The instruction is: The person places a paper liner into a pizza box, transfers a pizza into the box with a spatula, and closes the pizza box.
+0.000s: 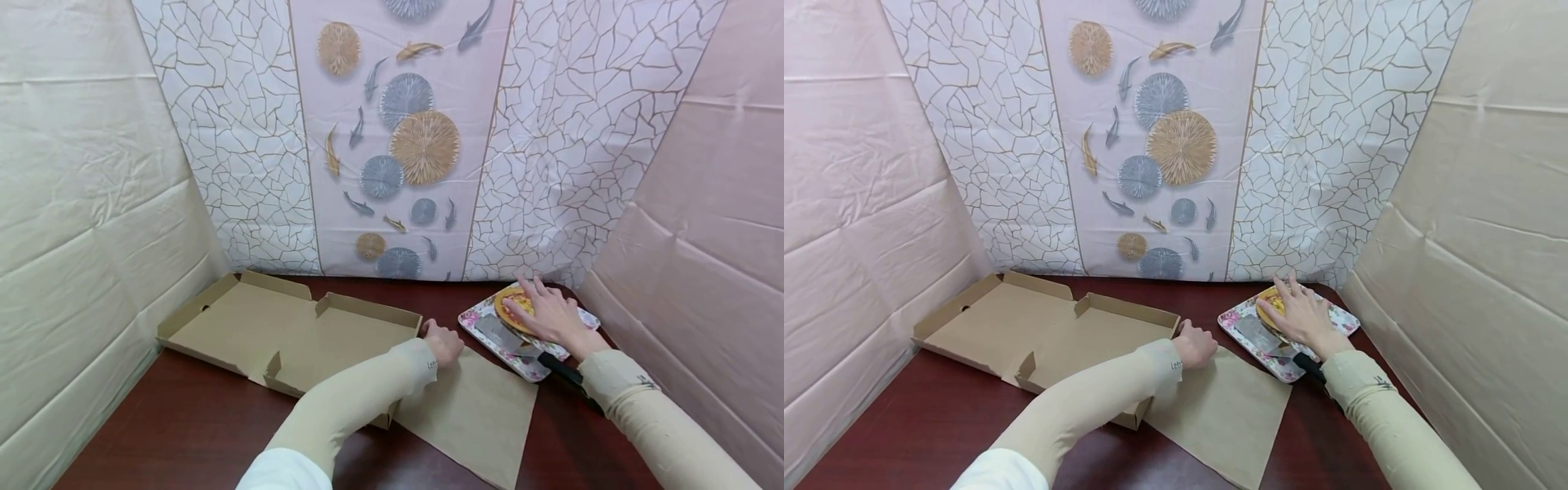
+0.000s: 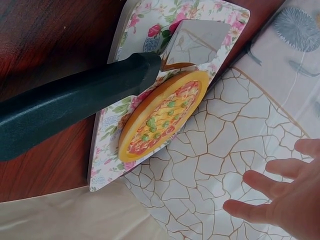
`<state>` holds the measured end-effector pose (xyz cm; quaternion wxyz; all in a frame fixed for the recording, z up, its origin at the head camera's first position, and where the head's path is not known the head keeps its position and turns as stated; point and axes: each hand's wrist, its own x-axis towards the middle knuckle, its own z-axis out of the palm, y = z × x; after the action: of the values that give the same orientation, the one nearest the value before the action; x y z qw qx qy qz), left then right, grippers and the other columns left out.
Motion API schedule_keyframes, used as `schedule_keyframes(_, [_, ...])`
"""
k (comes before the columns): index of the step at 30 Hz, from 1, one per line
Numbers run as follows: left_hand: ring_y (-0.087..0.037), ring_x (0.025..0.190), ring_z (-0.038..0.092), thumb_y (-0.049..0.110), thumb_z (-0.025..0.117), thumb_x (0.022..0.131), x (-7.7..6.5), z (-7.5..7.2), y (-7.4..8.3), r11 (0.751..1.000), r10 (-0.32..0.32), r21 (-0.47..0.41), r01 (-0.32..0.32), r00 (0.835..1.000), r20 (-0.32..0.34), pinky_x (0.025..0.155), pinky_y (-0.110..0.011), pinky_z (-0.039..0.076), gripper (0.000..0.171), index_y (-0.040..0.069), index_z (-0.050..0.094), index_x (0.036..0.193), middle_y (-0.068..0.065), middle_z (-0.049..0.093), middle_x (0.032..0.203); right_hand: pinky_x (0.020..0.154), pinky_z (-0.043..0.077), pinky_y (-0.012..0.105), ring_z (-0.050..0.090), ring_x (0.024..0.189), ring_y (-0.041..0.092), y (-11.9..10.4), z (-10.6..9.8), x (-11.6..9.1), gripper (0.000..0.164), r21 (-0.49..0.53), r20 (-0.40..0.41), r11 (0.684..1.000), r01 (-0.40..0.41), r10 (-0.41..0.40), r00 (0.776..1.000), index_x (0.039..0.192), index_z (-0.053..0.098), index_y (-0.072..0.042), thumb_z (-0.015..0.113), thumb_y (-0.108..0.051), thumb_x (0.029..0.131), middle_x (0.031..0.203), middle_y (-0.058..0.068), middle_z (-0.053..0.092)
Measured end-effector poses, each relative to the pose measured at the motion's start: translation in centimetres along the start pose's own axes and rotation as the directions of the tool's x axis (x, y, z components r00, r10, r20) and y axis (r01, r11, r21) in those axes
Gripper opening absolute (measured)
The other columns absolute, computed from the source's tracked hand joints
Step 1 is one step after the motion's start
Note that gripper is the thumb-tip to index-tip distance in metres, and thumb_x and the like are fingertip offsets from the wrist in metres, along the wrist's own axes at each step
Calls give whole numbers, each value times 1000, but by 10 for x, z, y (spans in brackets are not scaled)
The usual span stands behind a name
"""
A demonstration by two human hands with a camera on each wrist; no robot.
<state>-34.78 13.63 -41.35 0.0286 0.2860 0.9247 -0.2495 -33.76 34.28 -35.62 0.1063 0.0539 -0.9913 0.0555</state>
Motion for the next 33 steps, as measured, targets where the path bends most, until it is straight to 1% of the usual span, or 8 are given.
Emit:
schedule_keyframes(3, [-13, 81, 57, 23, 46, 93, 1, 0, -1, 999, -16, -43, 16, 1000, -6, 75, -41, 42, 23, 33, 62, 107, 10, 62, 100, 89, 18, 70, 23, 123, 52, 0, 0, 1, 82, -4, -3, 1000, 2, -2, 1000, 144, 16, -16, 29, -69, 83, 144, 27, 18])
schedule_keyframes(6, [-13, 79, 57, 23, 49, 91, 4, 0, 0, 993, -31, -110, 28, 999, -22, 71, -41, 43, 21, 32, 63, 104, 10, 62, 98, 89, 18, 70, 22, 123, 53, 0, 0, 1, 83, -7, 1, 1000, 4, -4, 1000, 144, 16, -14, 28, -69, 83, 144, 28, 19])
schedule_keyframes(11, [-15, 77, 59, 25, 53, 88, 12, 2, 1, 979, -56, -201, 41, 996, -73, 63, -43, 48, 16, 30, 65, 98, 8, 63, 96, 89, 19, 70, 23, 122, 53, -1, 0, 0, 84, -10, 0, 1000, 15, -15, 1000, 144, 17, -11, 27, -69, 84, 143, 29, 20])
schedule_keyframes(15, [-16, 77, 61, 28, 51, 89, 15, 2, 0, 964, -78, -262, 47, 991, -111, 55, -41, 49, 14, 25, 64, 94, 5, 63, 94, 88, 22, 70, 25, 121, 54, -1, 0, 0, 82, -18, -12, 999, 29, -29, 999, 144, 17, -11, 29, -67, 85, 142, 29, 22])
schedule_keyframes(20, [-17, 80, 61, 27, 51, 88, 8, -5, -8, 923, -113, -382, 53, 984, -137, 58, -35, 49, 14, 21, 62, 95, 1, 63, 95, 88, 21, 70, 24, 121, 54, -1, 1, 1, 82, -15, -15, 999, 33, -33, 999, 144, 16, -11, 30, -66, 85, 142, 29, 21])
schedule_keyframes(26, [-17, 85, 59, 23, 52, 88, 1, -12, -17, 861, -127, -506, 54, 986, -112, 64, -30, 47, 13, 19, 58, 98, -1, 61, 98, 89, 18, 70, 21, 124, 52, 0, 4, 1, 81, 6, -46, 1000, 25, -25, 999, 144, 16, -15, 32, -67, 84, 143, 28, 20])
schedule_keyframes(30, [-16, 81, 58, 19, 52, 87, -1, -13, -19, 825, -128, -563, 44, 986, -109, 61, -30, 45, 11, 17, 58, 95, -2, 61, 96, 90, 15, 72, 18, 126, 52, 0, 6, 2, 81, 16, -64, 1000, 22, -21, 998, 145, 12, -20, 33, -67, 83, 144, 28, 19])
schedule_keyframes(33, [-15, 74, 57, 15, 53, 86, -1, -14, -21, 802, -124, -596, 30, 985, -117, 57, -29, 43, 5, 15, 57, 88, -2, 61, 90, 90, 13, 73, 15, 126, 53, 0, 7, 4, 80, 27, -70, 999, 27, -25, 997, 145, 9, -21, 33, -67, 84, 144, 28, 17])
